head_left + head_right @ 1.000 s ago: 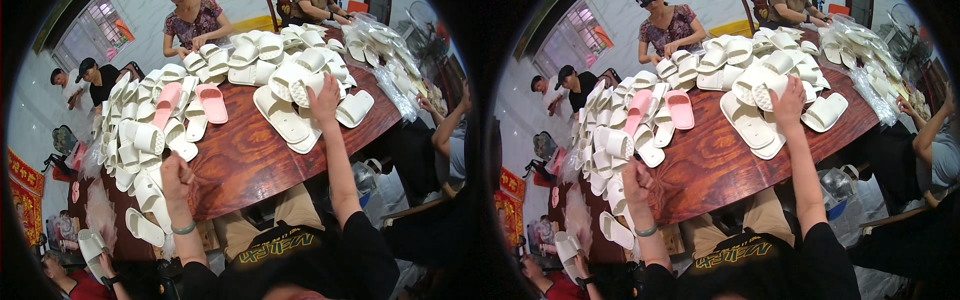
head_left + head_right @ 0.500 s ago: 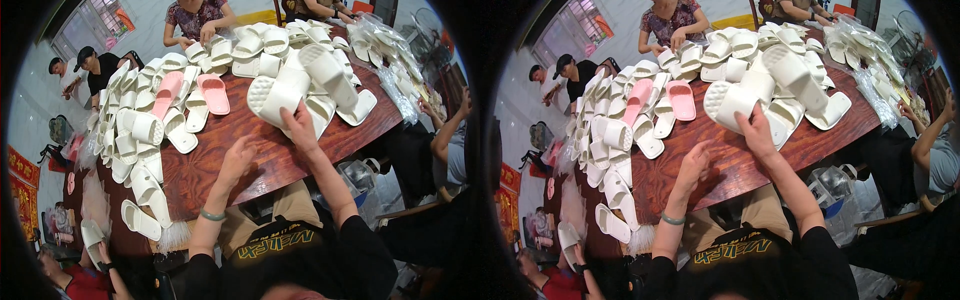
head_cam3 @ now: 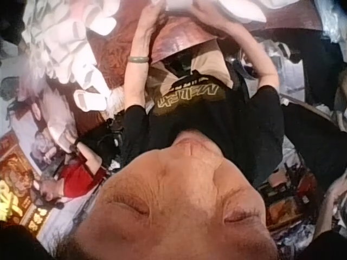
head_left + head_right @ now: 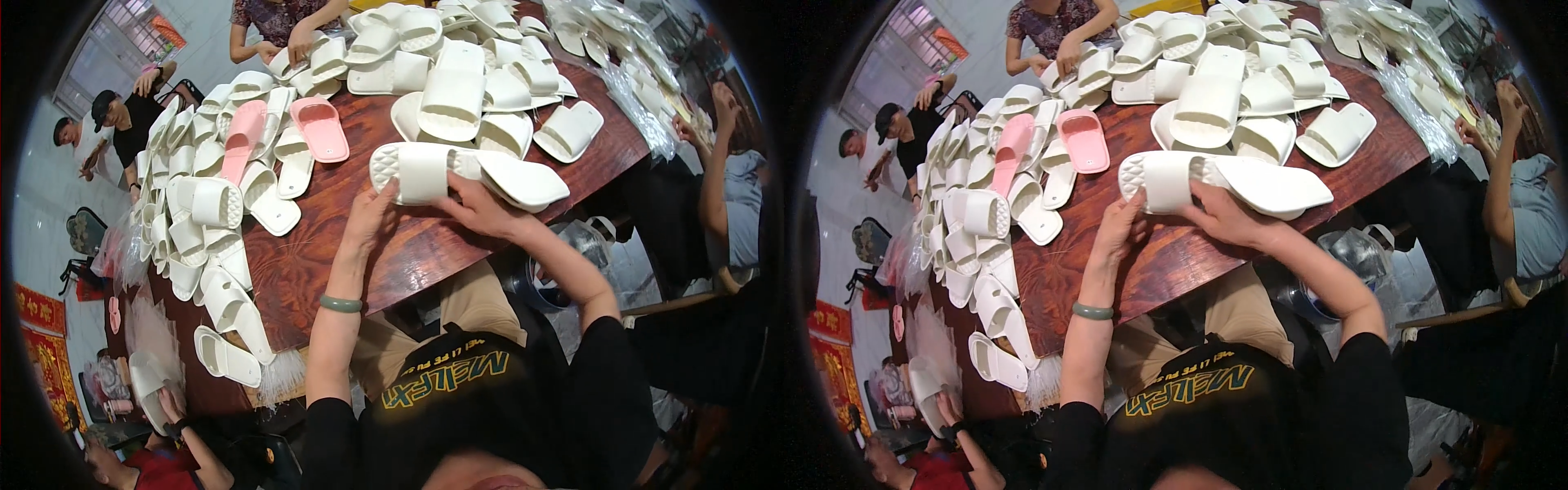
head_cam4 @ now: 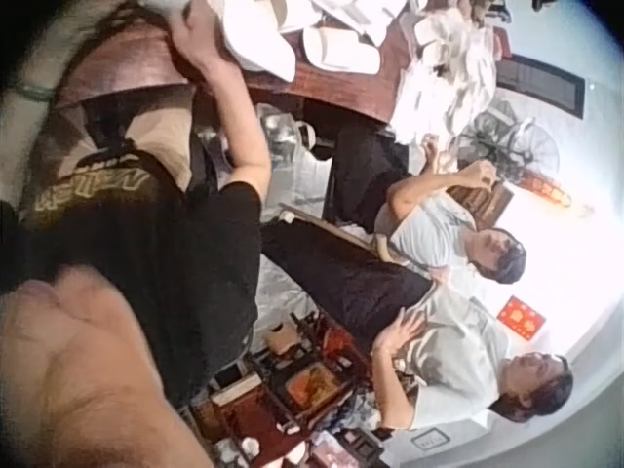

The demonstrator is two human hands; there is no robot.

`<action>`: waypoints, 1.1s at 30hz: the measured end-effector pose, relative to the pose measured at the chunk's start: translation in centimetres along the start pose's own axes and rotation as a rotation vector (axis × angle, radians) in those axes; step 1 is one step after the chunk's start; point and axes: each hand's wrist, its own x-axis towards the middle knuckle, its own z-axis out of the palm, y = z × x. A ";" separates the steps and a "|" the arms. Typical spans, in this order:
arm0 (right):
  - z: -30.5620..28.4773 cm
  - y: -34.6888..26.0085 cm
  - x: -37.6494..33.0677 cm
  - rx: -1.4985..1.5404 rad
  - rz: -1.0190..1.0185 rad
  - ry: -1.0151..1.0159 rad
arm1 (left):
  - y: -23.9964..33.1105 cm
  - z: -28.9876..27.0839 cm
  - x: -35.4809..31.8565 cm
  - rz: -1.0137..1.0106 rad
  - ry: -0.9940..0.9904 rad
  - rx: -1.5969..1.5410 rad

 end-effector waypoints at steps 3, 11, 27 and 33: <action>-3.4 -0.2 -2.3 -0.203 -0.358 -0.213 | 0.5 -0.9 -1.2 0.019 0.066 0.079; -9.2 1.0 -3.8 -0.849 -0.221 0.208 | 2.3 -4.5 -4.8 -0.212 0.136 0.318; 2.8 3.3 0.5 -0.311 -0.165 0.187 | 3.1 -11.7 -8.1 -0.330 0.223 0.723; 6.2 -2.4 0.7 -0.538 -0.217 0.251 | 3.1 -6.7 -10.3 0.338 0.665 0.736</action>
